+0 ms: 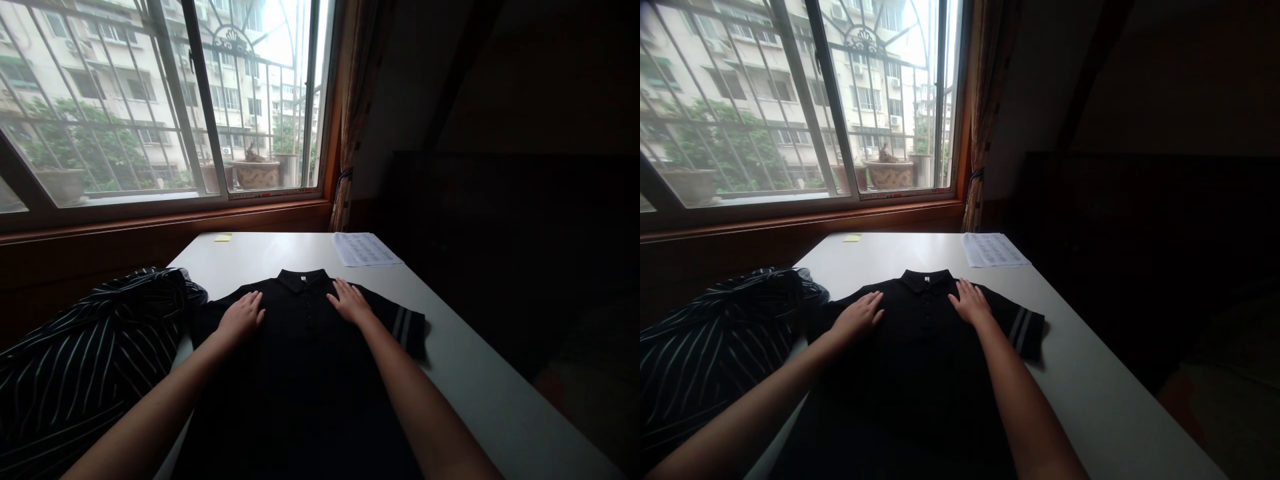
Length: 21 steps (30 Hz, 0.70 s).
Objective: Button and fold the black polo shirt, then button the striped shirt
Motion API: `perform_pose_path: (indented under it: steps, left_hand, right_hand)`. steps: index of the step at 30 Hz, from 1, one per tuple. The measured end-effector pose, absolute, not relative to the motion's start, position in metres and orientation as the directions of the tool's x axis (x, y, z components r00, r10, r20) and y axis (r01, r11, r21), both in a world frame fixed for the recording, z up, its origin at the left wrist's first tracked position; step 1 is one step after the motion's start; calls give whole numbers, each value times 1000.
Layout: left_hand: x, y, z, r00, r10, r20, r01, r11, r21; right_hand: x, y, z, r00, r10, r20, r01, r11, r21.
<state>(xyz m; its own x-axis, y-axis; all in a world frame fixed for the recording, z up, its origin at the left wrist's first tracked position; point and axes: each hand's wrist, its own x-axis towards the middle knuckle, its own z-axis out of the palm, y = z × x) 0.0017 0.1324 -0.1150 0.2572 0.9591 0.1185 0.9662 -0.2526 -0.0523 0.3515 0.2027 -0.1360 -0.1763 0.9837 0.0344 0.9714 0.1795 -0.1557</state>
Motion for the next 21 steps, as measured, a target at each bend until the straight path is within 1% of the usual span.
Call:
perform_pose_path:
  steps: [4,8,16,21]
  left_hand:
    - [11,145,-132,141,986,84,990,-142,8]
    - [-6,157,-132,71,996,62,996,-73,47]
    - [-43,159,-128,123,992,12,991,-123,52]
    - [-58,163,-131,104,995,0,994,-104,44]
  right_hand:
    - [352,203,-137,-177,983,39,972,181,-152]
    - [353,204,-139,-179,983,45,971,184,-152]
    - [354,204,-139,-188,981,45,969,193,-155]
    - [353,204,-139,-186,982,42,970,191,-149]
